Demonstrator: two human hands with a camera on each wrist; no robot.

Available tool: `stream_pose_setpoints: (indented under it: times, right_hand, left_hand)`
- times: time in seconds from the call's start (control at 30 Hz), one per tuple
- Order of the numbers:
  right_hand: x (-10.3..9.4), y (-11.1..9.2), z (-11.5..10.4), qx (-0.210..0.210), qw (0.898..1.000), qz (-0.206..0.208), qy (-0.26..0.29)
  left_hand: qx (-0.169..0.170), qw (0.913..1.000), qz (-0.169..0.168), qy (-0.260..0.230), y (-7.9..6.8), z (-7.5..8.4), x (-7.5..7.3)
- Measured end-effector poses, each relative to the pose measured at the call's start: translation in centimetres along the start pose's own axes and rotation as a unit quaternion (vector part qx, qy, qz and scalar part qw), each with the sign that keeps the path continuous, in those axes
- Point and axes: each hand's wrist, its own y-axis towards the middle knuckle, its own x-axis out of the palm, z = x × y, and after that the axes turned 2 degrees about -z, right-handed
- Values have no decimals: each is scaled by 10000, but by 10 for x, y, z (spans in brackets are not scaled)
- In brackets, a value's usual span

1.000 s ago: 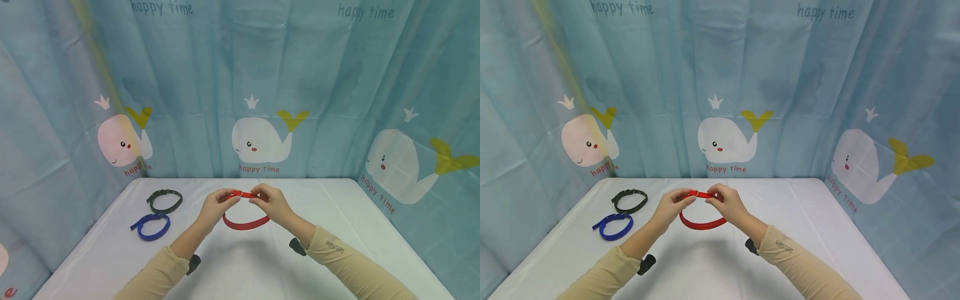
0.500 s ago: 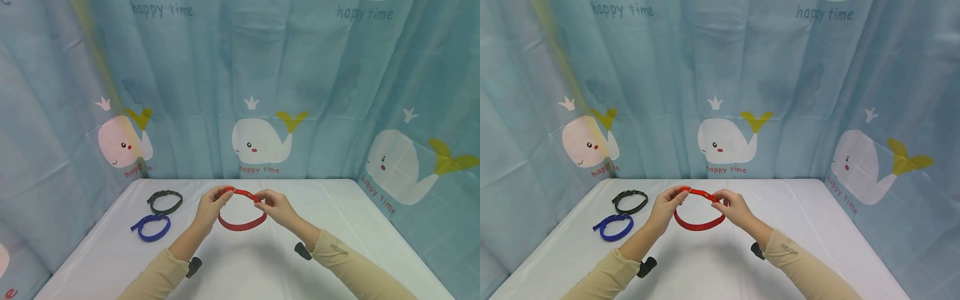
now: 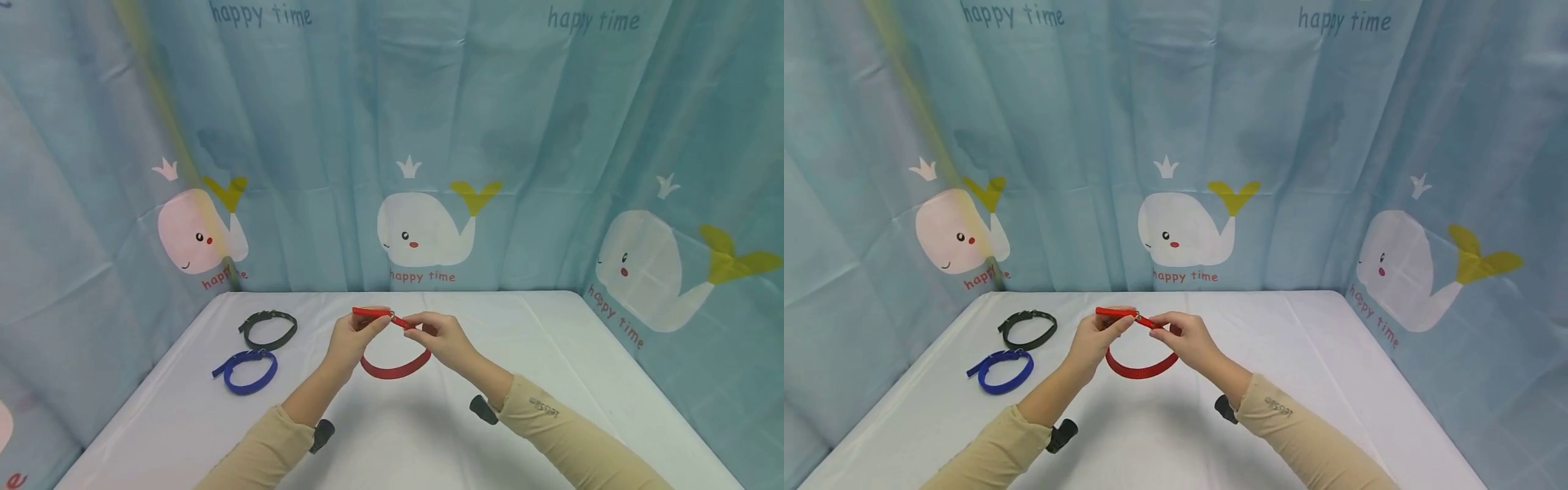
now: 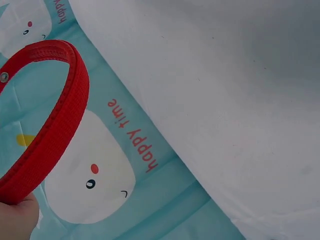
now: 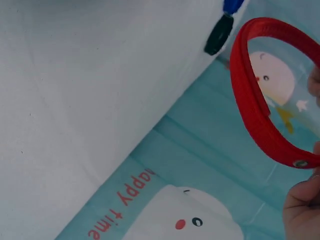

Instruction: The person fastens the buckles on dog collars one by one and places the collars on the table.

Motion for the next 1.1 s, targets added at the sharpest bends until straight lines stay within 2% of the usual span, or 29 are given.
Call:
stream_pose_setpoints:
  times: [0.17, 0.23, 0.37, 0.5, 0.63, 0.87, 1.0, 1.1]
  right_hand:
    - [-8, 6, -5, -247, 9975, 642, -182]
    - [-11, 11, -10, -486, 9959, 699, -314]
    - [-11, 23, -23, -772, 9951, 201, -584]
    - [-8, 31, -34, -857, 9921, -419, -817]
    - [-5, 35, -37, -949, 9866, -807, -1058]
    - [-3, 35, -37, -848, 9845, -1096, -1074]
    - [-4, 35, -36, -539, 9882, -1156, -850]
    - [-6, 35, -36, -175, 9937, -1002, -478]
  left_hand:
    - [14, 9998, 22, 215, -1, -1, 0]
    - [103, 9995, -67, 284, -1, -2, 0]
    - [223, 9980, -302, 510, -2, -2, 1]
    - [313, 9943, -659, 773, -3, 0, 4]
    - [419, 9900, -963, 946, -1, -1, 6]
    - [301, 9875, -1178, 1005, 0, -4, 7]
    - [355, 9870, -1144, 1076, 0, -7, 7]
    - [298, 9850, -1165, 1236, -1, -10, 7]
